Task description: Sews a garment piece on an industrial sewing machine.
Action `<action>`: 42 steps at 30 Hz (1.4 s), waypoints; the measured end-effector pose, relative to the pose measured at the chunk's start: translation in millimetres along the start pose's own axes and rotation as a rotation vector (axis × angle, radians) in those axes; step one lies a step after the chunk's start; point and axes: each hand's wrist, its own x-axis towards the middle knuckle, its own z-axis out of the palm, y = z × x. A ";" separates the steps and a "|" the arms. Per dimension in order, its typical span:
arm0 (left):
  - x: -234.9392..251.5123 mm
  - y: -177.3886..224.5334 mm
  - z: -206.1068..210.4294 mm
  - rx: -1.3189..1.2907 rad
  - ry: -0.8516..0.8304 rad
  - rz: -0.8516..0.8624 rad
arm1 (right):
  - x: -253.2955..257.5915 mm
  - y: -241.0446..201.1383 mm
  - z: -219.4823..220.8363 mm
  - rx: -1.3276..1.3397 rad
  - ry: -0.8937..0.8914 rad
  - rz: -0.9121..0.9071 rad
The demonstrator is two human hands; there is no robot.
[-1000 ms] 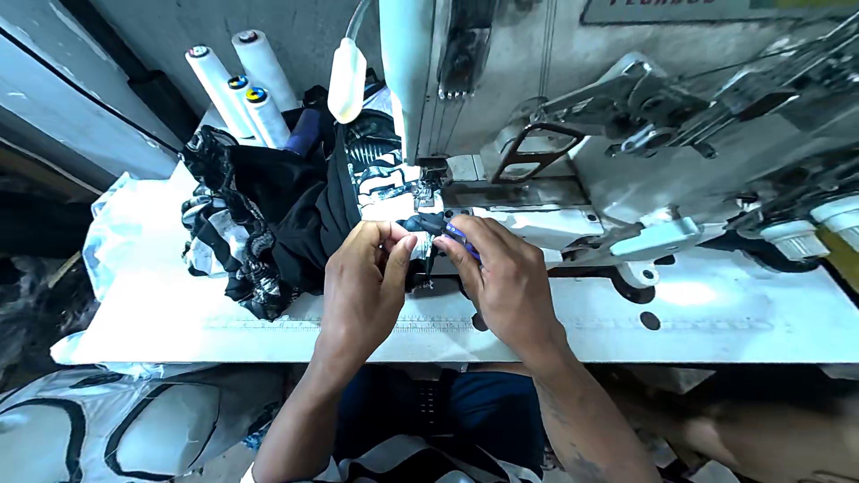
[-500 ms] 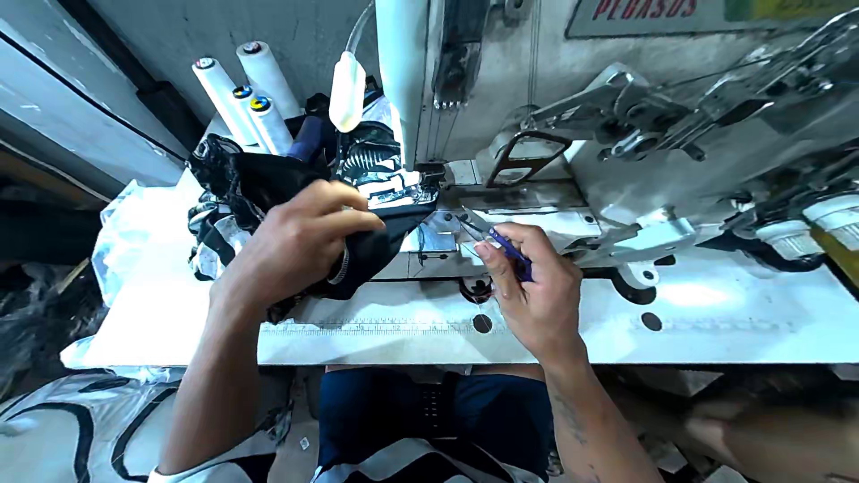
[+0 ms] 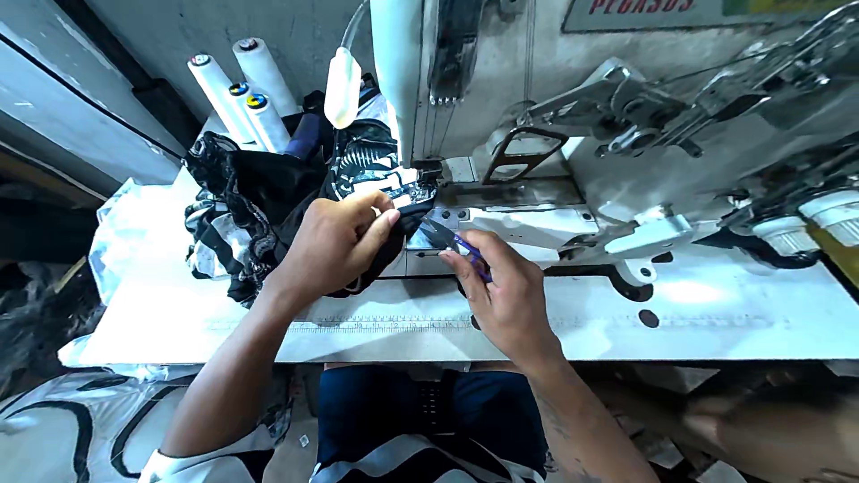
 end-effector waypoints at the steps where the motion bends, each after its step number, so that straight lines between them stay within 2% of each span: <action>1: -0.9 1.8 -0.6 -0.034 0.014 -0.022 | 2.3 -2.7 2.3 -0.025 0.004 -0.007; 6: -2.9 6.3 2.2 -0.040 0.056 -0.008 | 14.7 -11.4 13.0 -0.118 0.039 -0.045; 10: -3.6 8.0 -10.6 0.017 0.152 -0.022 | 4.3 -4.7 3.4 -0.058 0.044 -0.028; 11: -3.9 7.6 -20.1 0.100 0.142 -0.047 | -4.2 -0.3 -2.0 -0.039 0.024 -0.044; 15: -7.6 -2.4 -50.6 0.403 -0.121 -0.152 | -51.1 26.9 -11.2 -0.151 -0.178 -0.151; 17: -12.8 9.5 -47.0 0.439 -0.138 -0.090 | -65.4 39.2 -5.7 -0.231 -0.253 -0.189; 18: -16.7 26.4 -38.8 0.446 -0.091 -0.046 | -66.8 40.3 -3.6 -0.255 -0.208 -0.205; 20: -30.4 68.2 -8.9 0.470 0.008 0.124 | -57.3 32.0 -3.2 -0.246 -0.007 -0.235; 22: -41.6 104.2 22.1 0.477 -0.053 0.259 | -34.8 21.1 -0.7 -0.150 0.126 -0.294; 23: -41.8 109.0 29.8 0.428 -0.101 0.307 | -23.6 19.0 2.6 -0.076 0.115 -0.329; 26: -21.4 81.9 11.2 0.091 -0.228 0.350 | -7.0 25.5 12.7 0.144 0.025 -0.446; 28: -1.4 42.8 -5.8 -0.122 -0.204 0.256 | -7.0 28.9 9.7 0.186 0.010 -0.475; 29: 8.6 21.6 -9.8 -0.137 -0.159 0.197 | -8.5 30.6 7.7 0.198 0.021 -0.488; 31: 27.7 -13.7 -11.0 -0.091 -0.160 0.089 | -12.6 32.8 5.9 0.207 0.036 -0.473; 33: 39.8 -31.3 -6.8 0.013 -0.228 0.105 | -14.3 34.0 6.3 0.197 0.045 -0.449; 37: 46.3 -28.9 -8.2 0.223 -0.440 0.031 | -19.0 33.1 6.9 0.175 0.052 -0.412; 42: 48.3 -30.3 -11.9 0.272 -0.492 -0.006 | -15.5 31.9 8.2 0.175 0.047 -0.404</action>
